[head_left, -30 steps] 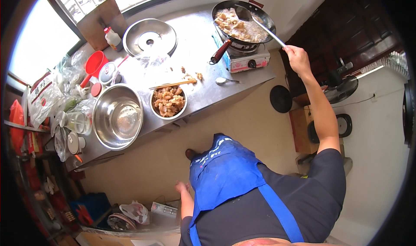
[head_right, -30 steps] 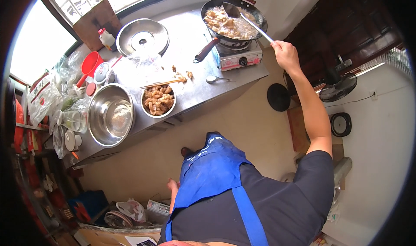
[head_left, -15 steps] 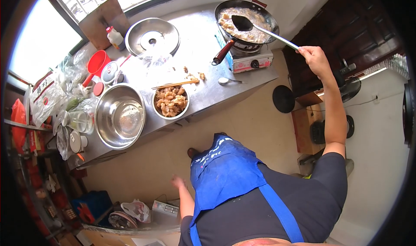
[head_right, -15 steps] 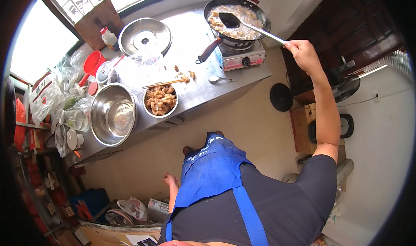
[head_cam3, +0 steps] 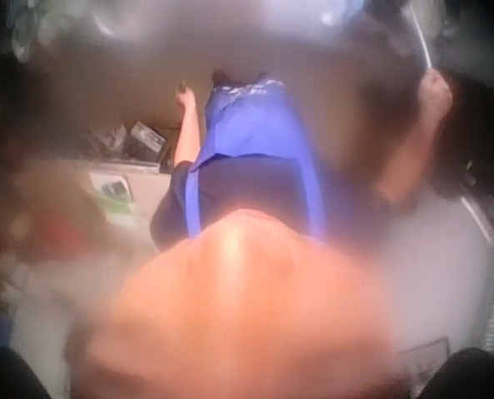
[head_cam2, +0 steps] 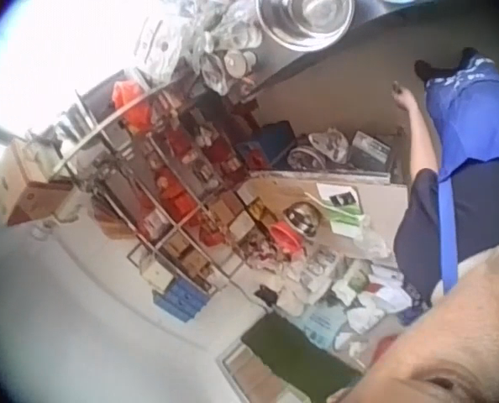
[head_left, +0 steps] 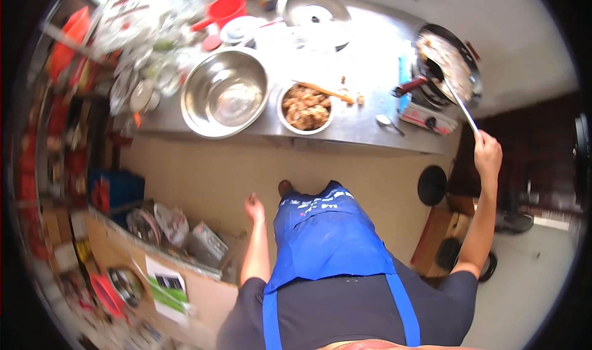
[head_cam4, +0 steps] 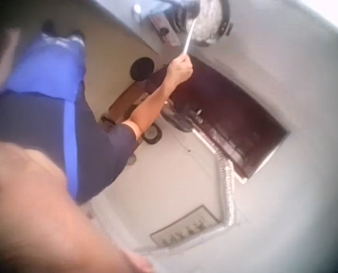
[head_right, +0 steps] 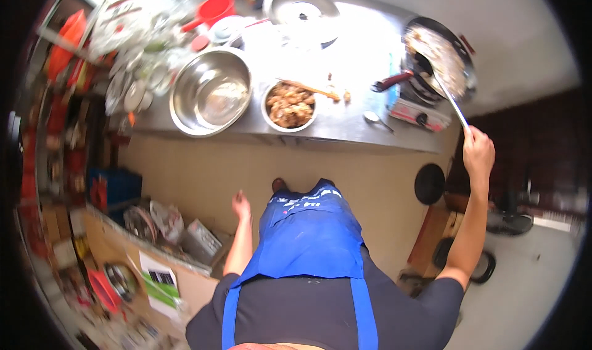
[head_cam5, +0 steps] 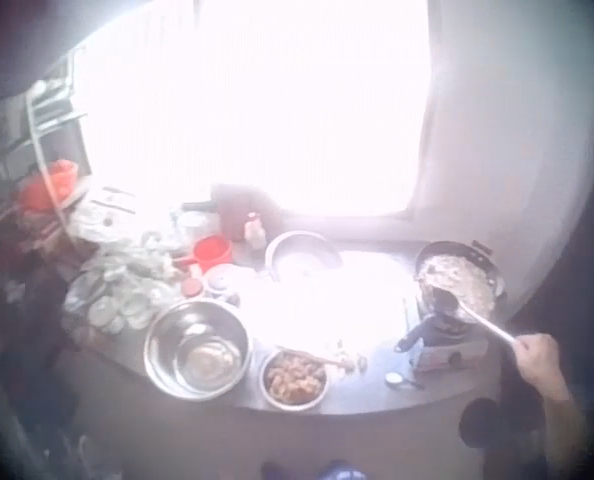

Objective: The person transfers food pieces into a bowl using chopsticks, then stirs a mixture in a pan on a stove with a spatula.

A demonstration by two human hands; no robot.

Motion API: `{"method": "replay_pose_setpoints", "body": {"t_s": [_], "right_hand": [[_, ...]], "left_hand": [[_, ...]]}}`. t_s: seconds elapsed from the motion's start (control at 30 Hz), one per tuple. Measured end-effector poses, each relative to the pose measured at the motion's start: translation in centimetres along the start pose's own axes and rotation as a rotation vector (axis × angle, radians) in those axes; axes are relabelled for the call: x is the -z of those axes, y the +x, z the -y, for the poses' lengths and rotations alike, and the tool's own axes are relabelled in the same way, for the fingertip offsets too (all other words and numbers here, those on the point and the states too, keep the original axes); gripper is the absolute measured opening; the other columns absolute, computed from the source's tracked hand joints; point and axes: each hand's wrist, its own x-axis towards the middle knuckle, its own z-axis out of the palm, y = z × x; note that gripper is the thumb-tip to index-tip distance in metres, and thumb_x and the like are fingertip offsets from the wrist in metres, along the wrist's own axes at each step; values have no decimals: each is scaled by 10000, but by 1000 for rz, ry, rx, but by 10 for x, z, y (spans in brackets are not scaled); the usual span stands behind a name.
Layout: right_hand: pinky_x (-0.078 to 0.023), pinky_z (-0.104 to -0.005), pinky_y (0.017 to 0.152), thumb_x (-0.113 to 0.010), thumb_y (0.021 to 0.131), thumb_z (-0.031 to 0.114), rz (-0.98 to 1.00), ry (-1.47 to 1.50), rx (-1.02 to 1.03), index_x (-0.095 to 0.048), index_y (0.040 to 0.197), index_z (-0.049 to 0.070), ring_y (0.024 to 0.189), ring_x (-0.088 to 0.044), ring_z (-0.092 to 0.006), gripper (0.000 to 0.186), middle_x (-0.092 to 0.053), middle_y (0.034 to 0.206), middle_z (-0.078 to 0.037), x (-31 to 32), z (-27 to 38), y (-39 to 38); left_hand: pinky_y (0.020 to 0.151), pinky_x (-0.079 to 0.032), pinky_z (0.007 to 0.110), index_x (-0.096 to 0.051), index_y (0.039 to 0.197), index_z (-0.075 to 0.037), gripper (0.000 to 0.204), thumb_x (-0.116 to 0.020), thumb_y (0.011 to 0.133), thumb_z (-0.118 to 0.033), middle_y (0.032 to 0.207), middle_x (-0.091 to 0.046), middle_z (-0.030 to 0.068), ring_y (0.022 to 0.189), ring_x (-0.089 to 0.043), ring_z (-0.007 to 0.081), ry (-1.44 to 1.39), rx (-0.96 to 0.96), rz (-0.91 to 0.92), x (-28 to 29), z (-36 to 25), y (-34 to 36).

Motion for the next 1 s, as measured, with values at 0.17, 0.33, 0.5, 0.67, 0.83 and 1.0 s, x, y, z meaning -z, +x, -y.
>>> {"method": "replay_pose_setpoints", "body": {"t_s": [0.17, 0.33, 0.5, 0.67, 0.83, 1.0], "right_hand": [[-532, -514, 644, -501, 963, 345, -125, -276, 23, -709, 1070, 131, 735, -664, -421, 317, -675, 771, -223, -57, 1, -2], [-528, -510, 681, -528, 952, 351, -140, -198, 29, -660, 1197, 94, 772, -669, -417, 379, -676, 807, -242, -88, 5, 15], [-493, -467, 831, -579, 937, 380, -72, -141, 12, -516, 1367, 72, 976, -628, -392, 532, -637, 1068, -241, -57, 15, -7], [-502, -386, 862, -660, 906, 132, -712, -26, 323, -611, 1231, 3, 980, -621, -330, 353, -635, 1097, -164, -21, 22, -42], [-542, -296, 660, -604, 905, -5, -578, 449, 367, -673, 1079, -23, 753, -653, -215, 188, -666, 909, -136, -31, 51, -96], [-511, -273, 635, -604, 892, 14, -158, 734, 279, -694, 1067, 17, 680, -619, -168, 196, -654, 854, -107, -110, 84, -113]], "left_hand": [[639, -538, 241, -648, 1104, -46, 273, -627, 956, -274, 948, -651, 20, 878, -619, 100, -535, 16, 482, -22, -126, 5], [701, -580, 286, -588, 1196, -25, 337, -644, 945, -243, 1044, -653, 94, 913, -658, 160, -732, -60, 705, -36, -222, -14], [722, -597, 341, -426, 1288, 43, 493, -641, 943, -236, 1082, -602, 154, 940, -661, 236, -835, 60, 801, -63, -256, -24], [733, -600, 376, -381, 1275, 74, 485, -616, 956, -206, 1075, -576, 182, 929, -662, 290, -939, 136, 791, -92, -260, -26], [740, -599, 375, -455, 1110, 44, 318, -629, 944, -164, 1017, -593, 154, 867, -673, 279, -973, 164, 736, -101, -258, -17], [735, -600, 355, -500, 1006, 13, 195, -635, 927, -103, 938, -616, 129, 795, -677, 245, -1005, 160, 726, -108, -259, -14]]}}
